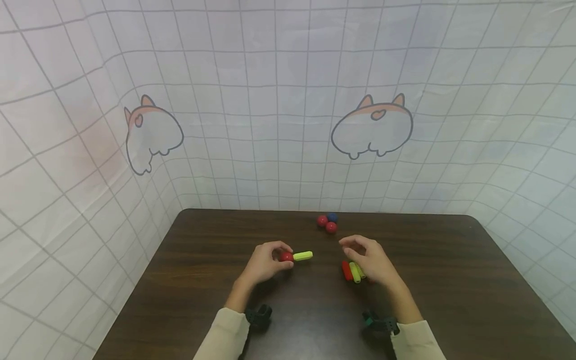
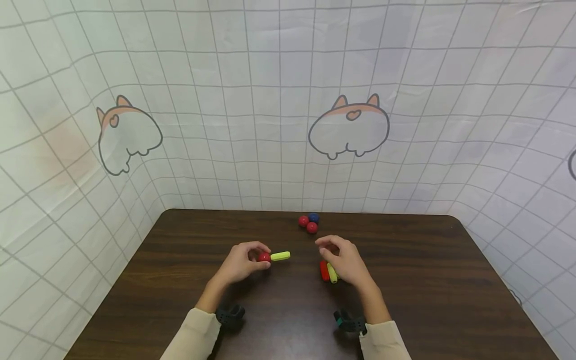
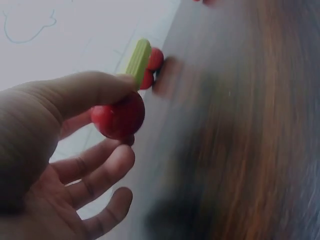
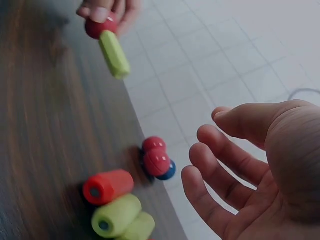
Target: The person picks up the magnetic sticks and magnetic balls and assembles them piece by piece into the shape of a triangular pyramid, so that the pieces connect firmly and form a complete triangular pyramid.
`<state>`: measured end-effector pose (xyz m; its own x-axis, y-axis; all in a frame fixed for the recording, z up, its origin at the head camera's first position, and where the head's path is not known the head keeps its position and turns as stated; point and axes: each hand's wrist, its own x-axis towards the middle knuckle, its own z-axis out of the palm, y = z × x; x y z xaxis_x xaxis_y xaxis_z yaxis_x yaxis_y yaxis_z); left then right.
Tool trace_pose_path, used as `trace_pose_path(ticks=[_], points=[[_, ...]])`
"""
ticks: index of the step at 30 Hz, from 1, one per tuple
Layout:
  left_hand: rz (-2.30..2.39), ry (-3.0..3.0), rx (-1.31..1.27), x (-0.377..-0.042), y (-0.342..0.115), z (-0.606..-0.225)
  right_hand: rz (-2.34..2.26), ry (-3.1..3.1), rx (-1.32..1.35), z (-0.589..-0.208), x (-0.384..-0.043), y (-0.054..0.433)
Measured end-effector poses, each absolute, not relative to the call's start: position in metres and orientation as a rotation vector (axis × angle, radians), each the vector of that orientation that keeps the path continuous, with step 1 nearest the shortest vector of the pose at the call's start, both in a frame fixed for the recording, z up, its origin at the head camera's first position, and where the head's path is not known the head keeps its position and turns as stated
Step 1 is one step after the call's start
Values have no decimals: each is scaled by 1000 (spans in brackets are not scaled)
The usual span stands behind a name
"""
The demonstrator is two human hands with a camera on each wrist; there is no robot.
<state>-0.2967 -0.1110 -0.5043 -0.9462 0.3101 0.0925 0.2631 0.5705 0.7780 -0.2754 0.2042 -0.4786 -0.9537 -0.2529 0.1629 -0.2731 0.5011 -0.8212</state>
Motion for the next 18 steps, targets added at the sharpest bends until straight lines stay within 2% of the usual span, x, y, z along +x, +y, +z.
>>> trace_pose_path(ticks=[9, 18], points=[[1288, 2743, 395, -300, -126, -511, 1498, -2682, 394, -480, -277, 223], [1317, 2704, 393, -301, -133, -513, 1559, -2652, 373, -480, -279, 226]])
